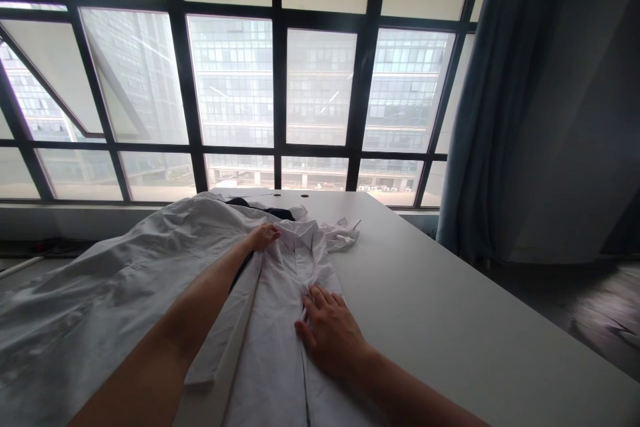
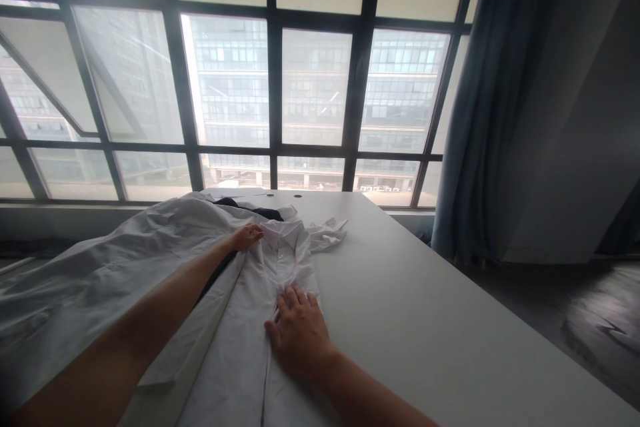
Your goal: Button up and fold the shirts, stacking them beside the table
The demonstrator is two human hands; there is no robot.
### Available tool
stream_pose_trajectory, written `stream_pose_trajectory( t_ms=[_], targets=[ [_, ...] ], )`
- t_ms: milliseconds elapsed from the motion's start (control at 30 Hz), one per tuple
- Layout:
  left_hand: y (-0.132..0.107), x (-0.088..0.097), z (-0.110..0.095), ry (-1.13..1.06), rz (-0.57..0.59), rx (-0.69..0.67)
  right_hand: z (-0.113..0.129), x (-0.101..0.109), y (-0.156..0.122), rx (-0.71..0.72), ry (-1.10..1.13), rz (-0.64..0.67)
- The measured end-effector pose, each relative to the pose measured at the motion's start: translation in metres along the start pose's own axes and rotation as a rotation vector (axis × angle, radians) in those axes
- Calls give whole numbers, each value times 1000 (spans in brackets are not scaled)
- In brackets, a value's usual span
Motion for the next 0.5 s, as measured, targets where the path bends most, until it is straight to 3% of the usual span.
stream_pose_trajectory(
  t_ms=[167, 367, 500],
  targets=[
    [-1, 3, 1, -37, 34, -67, -1, 1, 1, -47, 16, -19],
    [3, 5, 2, -24, 3, -77, -3, -7, 1, -10, 81, 87],
    [6, 3, 4, 29, 14, -49, 2, -2, 1, 50, 105, 68]
  ],
)
Point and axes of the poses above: each hand's wrist, its own y-axis towards the middle knuckle, its own x-axis out of the back of the hand, z = x × y, the point moved 8 cm from there along y, towards the middle knuckle, and after that the axes turned 14 degrees about -z, right-handed, at the moved point
